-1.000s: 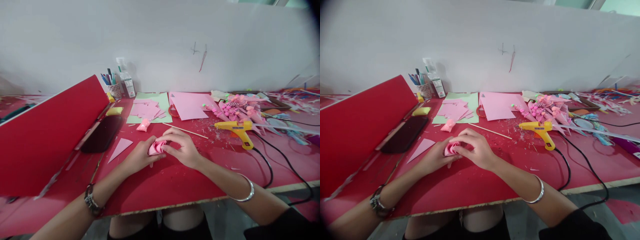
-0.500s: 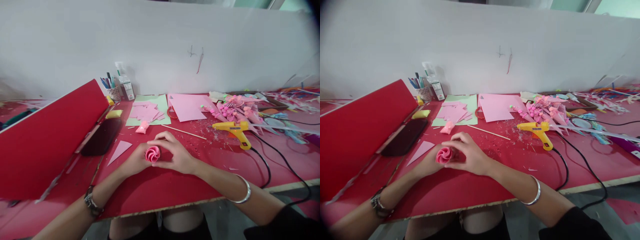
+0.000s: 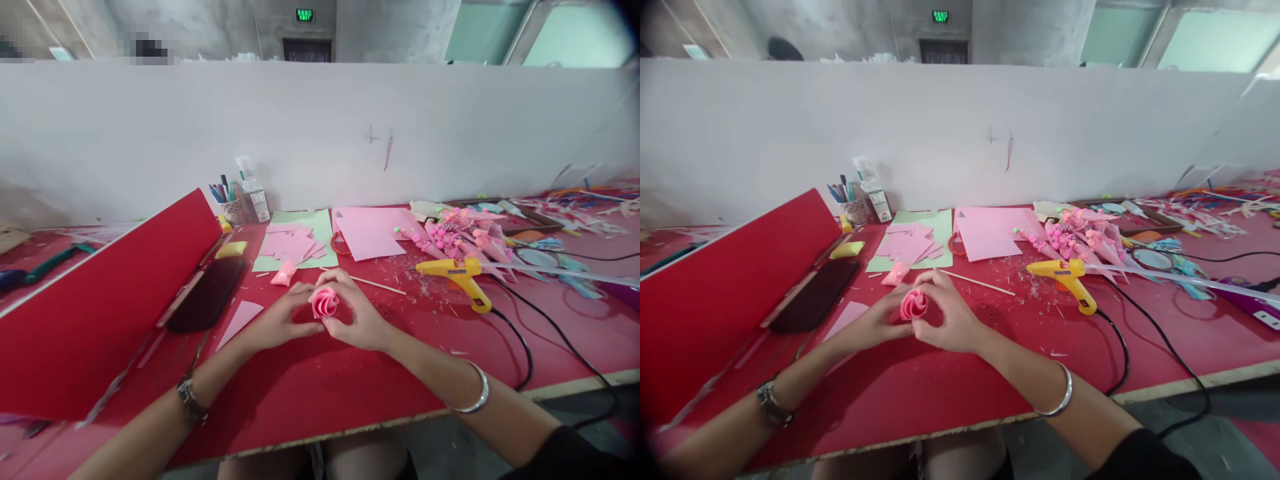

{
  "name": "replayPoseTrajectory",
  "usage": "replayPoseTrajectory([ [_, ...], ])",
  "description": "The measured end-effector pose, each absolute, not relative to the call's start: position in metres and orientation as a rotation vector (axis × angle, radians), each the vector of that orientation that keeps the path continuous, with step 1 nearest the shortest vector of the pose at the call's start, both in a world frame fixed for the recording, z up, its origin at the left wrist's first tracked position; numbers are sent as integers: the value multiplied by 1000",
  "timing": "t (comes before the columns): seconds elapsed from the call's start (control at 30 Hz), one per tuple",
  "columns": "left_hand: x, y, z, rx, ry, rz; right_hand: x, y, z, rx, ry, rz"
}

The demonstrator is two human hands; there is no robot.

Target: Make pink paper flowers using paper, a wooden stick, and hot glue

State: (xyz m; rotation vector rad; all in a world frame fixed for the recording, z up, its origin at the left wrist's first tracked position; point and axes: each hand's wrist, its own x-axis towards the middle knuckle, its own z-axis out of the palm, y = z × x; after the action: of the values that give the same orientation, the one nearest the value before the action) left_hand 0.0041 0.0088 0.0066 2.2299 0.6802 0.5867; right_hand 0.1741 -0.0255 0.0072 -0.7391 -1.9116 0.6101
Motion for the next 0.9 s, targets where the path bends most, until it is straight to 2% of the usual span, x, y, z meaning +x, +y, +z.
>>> replayPoseTrajectory([
  [0.13,12,14,1,2053,686,559,175,-21,3,-752,-1847,679],
  [0.33,22,15,-11,1913,731,716,174,-17,-3,-835,-1784,755],
  [0.5,20,16,-18,1975,797,862,175,-20,0,-908,-1905,619],
  [0.73,18,8,-4,2204,741,940,178,-24,-2,-822,-2064,413],
  [0.9,17,6,-8,2150,847,841,179,-24,0,-835,-2047,466],
])
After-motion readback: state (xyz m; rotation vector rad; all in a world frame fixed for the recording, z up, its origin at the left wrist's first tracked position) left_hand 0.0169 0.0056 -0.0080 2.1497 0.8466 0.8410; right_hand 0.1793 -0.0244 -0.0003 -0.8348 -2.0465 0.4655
